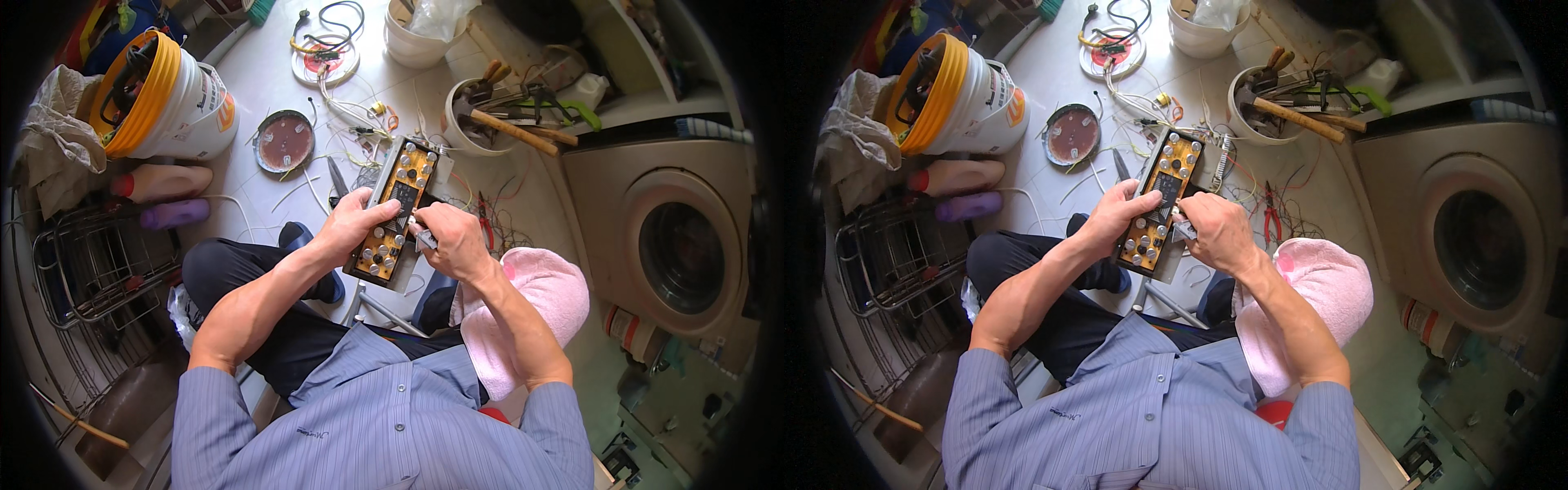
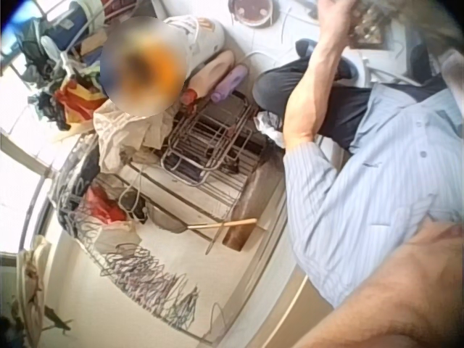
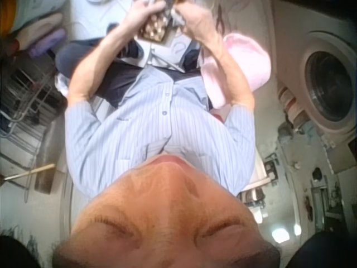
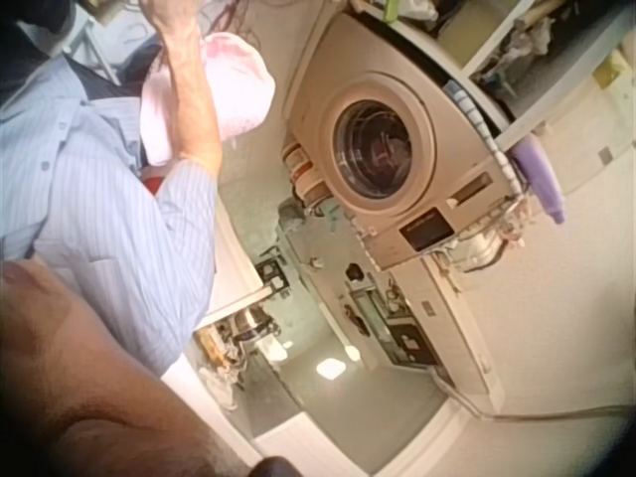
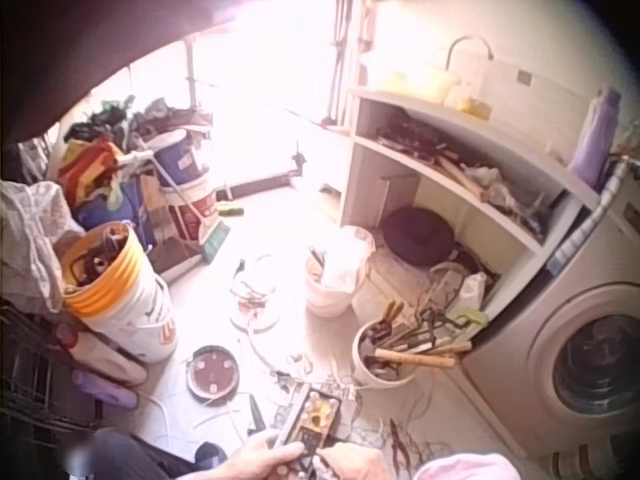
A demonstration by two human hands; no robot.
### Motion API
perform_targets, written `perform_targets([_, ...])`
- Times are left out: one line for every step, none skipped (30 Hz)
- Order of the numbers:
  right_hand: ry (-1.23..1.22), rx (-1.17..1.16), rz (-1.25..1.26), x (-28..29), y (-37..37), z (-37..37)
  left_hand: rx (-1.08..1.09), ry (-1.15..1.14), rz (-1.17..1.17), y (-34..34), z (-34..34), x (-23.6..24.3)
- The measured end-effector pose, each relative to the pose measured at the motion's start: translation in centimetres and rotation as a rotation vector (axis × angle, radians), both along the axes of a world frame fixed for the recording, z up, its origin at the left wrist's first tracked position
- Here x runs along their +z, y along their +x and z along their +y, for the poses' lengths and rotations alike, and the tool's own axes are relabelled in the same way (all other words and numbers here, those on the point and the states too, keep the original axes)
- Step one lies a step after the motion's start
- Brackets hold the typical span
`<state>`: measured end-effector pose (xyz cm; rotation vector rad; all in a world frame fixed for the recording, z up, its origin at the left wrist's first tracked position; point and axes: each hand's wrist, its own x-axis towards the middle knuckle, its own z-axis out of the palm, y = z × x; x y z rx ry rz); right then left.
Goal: The person holds two appliance lids and then sits on the floor to use a screwdriver and pliers to manipulate wires and components on an electronic circuit board.
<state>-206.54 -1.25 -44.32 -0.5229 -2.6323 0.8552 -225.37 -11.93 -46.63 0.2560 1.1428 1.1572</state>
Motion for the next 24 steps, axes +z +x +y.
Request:
perform_targets([-0.005,0.005,0.022,0.0,0.0,0.0,0.002,-0.009,0.0,-0.1,0.0,0.4])
perform_targets([-0.01,0.011,0.045,0.0,0.0,-0.1,-0.023,0.004,-0.009,-0.3,0.0,0.8])
perform_targets([-0.015,0.016,0.067,0.0,0.1,-0.1,-0.047,0.018,-0.019,-0.6,0.1,1.3])
perform_targets([-0.009,0.008,0.082,0.2,0.0,-0.1,-0.071,0.031,-0.029,-0.7,0.2,1.4])
perform_targets([-0.003,-0.001,0.097,0.5,-0.1,-0.2,-0.06,0.039,-0.041,-0.7,0.2,1.4])
perform_targets([0.002,-0.01,0.112,0.8,-0.1,-0.2,-0.049,0.048,-0.054,-0.6,0.1,1.3])
perform_targets([-0.013,-0.033,0.145,1.0,-0.1,-0.2,-0.036,0.058,-0.064,-0.5,0.1,1.1])
perform_targets([-0.029,-0.057,0.179,1.1,0.0,-0.1,-0.026,0.046,-0.09,-0.8,-0.1,0.1])
perform_targets([-0.045,-0.08,0.212,1.3,0.2,-0.1,-0.017,0.034,-0.116,-1.4,-0.3,-0.9])
perform_targets([-0.058,-0.141,0.216,2.0,0.7,0.5,0.033,0.013,-0.217,-2.4,-0.3,-0.9])
perform_targets([-0.076,-0.199,0.225,2.6,1.3,0.9,0.071,0.04,-0.225,-3.4,-0.5,-0.2])
perform_targets([-0.078,-0.212,0.213,2.4,1.8,1.1,0.098,0.052,-0.209,-3.8,-0.3,0.5])
perform_targets([-0.086,-0.232,0.222,2.5,1.7,1.1,0.121,0.067,-0.192,-4.2,0.1,1.1])
perform_targets([-0.094,-0.251,0.231,2.6,1.5,1.0,0.109,0.105,-0.202,-4.1,0.4,1.5])
perform_targets([-0.102,-0.27,0.24,2.6,1.2,1.1,0.104,0.14,-0.214,-4.1,0.6,1.3])
perform_targets([-0.137,-0.281,0.248,2.3,1.3,1.3,0.1,0.144,-0.226,-4.1,0.7,1.6])
perform_targets([-0.188,-0.332,0.227,2.1,1.4,1.4,0.095,0.148,-0.238,-4.2,0.8,2.0])
perform_targets([-0.24,-0.381,0.205,1.9,1.6,1.4,0.098,0.155,-0.234,-4.1,0.8,1.7])
perform_targets([-0.284,-0.432,0.185,1.6,1.8,1.6,0.098,0.17,-0.23,-4.1,1.0,1.4])
perform_targets([-0.324,-0.449,0.144,1.1,2.1,1.8,0.117,0.165,-0.223,-4.0,1.1,1.1])
perform_targets([-0.47,-0.476,0.125,0.5,2.0,1.9,0.127,0.159,-0.214,-4.2,1.1,1.0])
perform_targets([-0.615,-0.504,0.1,-0.1,2.2,2.0,0.135,0.152,-0.211,-4.2,1.2,1.0])
perform_targets([-0.761,-0.531,0.074,-0.8,2.4,2.0,0.144,0.145,-0.208,-4.2,1.2,1.0])
perform_targets([-0.843,-0.461,0.077,-1.4,2.5,1.9,0.155,0.145,-0.191,-4.1,1.3,0.8])
